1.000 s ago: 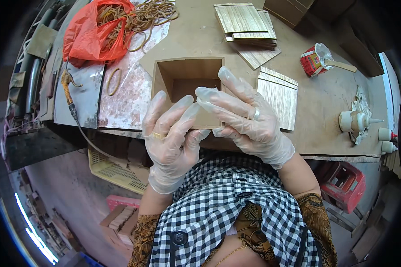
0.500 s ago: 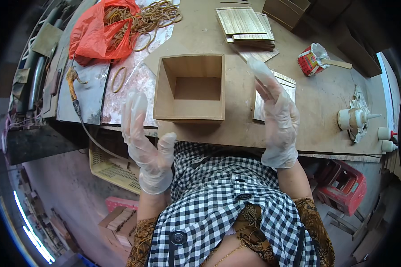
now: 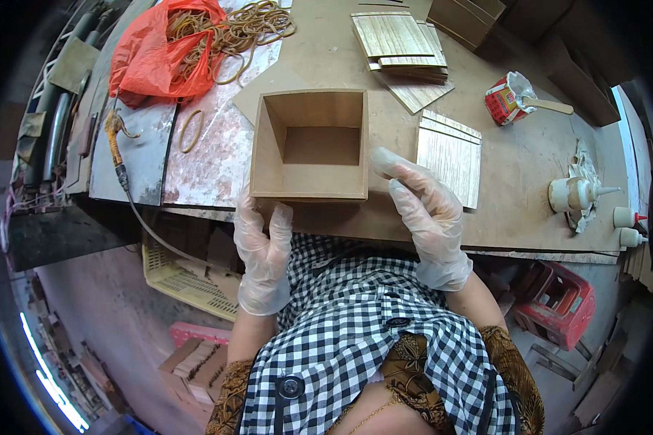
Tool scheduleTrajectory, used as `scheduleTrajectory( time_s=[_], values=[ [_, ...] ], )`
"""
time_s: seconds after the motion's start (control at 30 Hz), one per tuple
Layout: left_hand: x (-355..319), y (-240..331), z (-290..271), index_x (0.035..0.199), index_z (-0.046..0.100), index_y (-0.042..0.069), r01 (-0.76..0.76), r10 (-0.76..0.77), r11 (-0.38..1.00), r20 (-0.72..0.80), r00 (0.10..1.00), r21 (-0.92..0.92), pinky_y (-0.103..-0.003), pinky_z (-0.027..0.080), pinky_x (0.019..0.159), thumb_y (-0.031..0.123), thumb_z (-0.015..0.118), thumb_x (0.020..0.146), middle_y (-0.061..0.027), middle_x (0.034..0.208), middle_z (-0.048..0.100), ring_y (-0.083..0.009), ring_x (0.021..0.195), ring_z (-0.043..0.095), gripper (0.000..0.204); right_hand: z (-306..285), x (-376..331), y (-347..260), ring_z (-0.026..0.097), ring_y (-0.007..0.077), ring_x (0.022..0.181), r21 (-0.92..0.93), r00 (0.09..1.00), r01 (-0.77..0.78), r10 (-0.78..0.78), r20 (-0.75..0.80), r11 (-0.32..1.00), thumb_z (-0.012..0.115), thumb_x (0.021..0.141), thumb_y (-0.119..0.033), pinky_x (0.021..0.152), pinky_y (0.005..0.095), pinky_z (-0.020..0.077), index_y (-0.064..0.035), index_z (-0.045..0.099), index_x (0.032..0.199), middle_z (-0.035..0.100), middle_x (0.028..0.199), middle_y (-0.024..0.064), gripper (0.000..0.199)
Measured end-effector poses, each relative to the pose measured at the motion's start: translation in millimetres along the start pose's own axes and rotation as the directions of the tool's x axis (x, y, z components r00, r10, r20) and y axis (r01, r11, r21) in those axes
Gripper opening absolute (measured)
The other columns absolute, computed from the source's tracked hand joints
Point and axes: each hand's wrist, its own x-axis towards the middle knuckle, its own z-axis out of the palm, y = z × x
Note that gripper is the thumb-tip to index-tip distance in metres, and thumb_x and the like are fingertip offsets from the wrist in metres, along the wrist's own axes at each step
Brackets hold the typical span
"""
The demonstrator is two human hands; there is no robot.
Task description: The person assembles small cardboard boxes by hand. They pick up pre-cut cardboard pieces, fold them into a box shape, and secure the structure using rubber bands. The process is repeated for multiple boxes, with the person handling the cardboard and rubber bands directly.
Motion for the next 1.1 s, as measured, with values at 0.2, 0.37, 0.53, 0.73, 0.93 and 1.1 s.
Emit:
scheduleTrajectory(
  time_s=[0.2,0.37,0.53,0.73,0.93,1.1],
  values=[
    [0,-4,3,0.132,0.052,0.001,0.039,-0.038,0.999,0.023,0.999,-0.004,-0.031,0.042,0.096,0.025,0.064,0.098,-0.0091,0.119,0.060,-0.0164,0.106,0.055,0.043,1,1,2,0.062,0.0175,0.116,-0.047,1.000,0.028,-0.028,0.004,0.999,0.061,0.096,-0.004,0.100,0.0302,0.0486,-0.0003,0.064,0.122,0.065,0.126,0.0121,0.026],
    [1,-1,2,0.129,0.054,-0.002,0.067,-0.066,0.997,0.021,0.998,-0.039,-0.035,0.041,0.101,0.027,0.064,0.097,-0.0148,0.123,0.060,-0.0237,0.114,0.056,0.044,1,1,0,0.062,0.0189,0.114,-0.109,1.000,0.005,-0.004,0.010,0.994,0.061,0.096,-0.002,0.099,0.0304,0.0491,-0.0001,0.065,0.121,0.065,0.125,0.0129,0.026],
    [27,16,-18,0.134,0.048,-0.008,-0.233,0.233,0.972,0.004,0.972,-0.011,-0.039,0.031,0.114,0.024,0.055,0.101,-0.0222,0.142,0.050,-0.0279,0.138,0.041,0.047,0,1,-8,0.064,0.0207,0.111,-0.259,0.997,0.074,-0.069,0.031,0.963,0.060,0.096,0.000,0.095,0.0308,0.0506,0.0008,0.065,0.120,0.067,0.121,0.0146,0.025],
    [88,4,-47,0.120,0.063,-0.001,-0.070,0.180,0.925,-0.268,0.947,0.373,-0.037,0.047,0.095,0.009,0.064,0.092,-0.0160,0.118,0.066,-0.0284,0.111,0.062,0.030,4,-5,11,0.068,0.0219,0.102,-0.282,0.965,0.255,-0.263,0.011,0.925,0.060,0.095,0.002,0.089,0.0305,0.0516,0.0011,0.065,0.115,0.069,0.115,0.0147,0.021],
    [174,-30,-60,0.107,0.071,0.006,-0.401,0.472,0.635,0.080,0.878,0.660,-0.037,0.050,0.079,0.012,0.066,0.091,-0.0131,0.094,0.070,-0.0310,0.088,0.065,0.018,4,-7,10,0.068,0.0237,0.099,-0.329,0.962,0.271,-0.269,0.053,0.905,0.060,0.094,0.003,0.086,0.0309,0.0522,0.0003,0.063,0.120,0.069,0.117,0.0160,0.026],
    [237,-54,-41,0.093,0.073,0.011,-0.406,0.395,0.231,0.296,0.870,0.884,-0.042,0.051,0.068,0.008,0.066,0.078,-0.0095,0.080,0.063,-0.0299,0.081,0.063,0.016,-1,-12,11,0.061,0.0205,0.115,-0.285,0.978,0.210,-0.197,0.073,0.935,0.054,0.098,0.002,0.101,0.0346,0.0455,0.0000,0.062,0.122,0.064,0.127,0.0148,0.025]
  ],
)
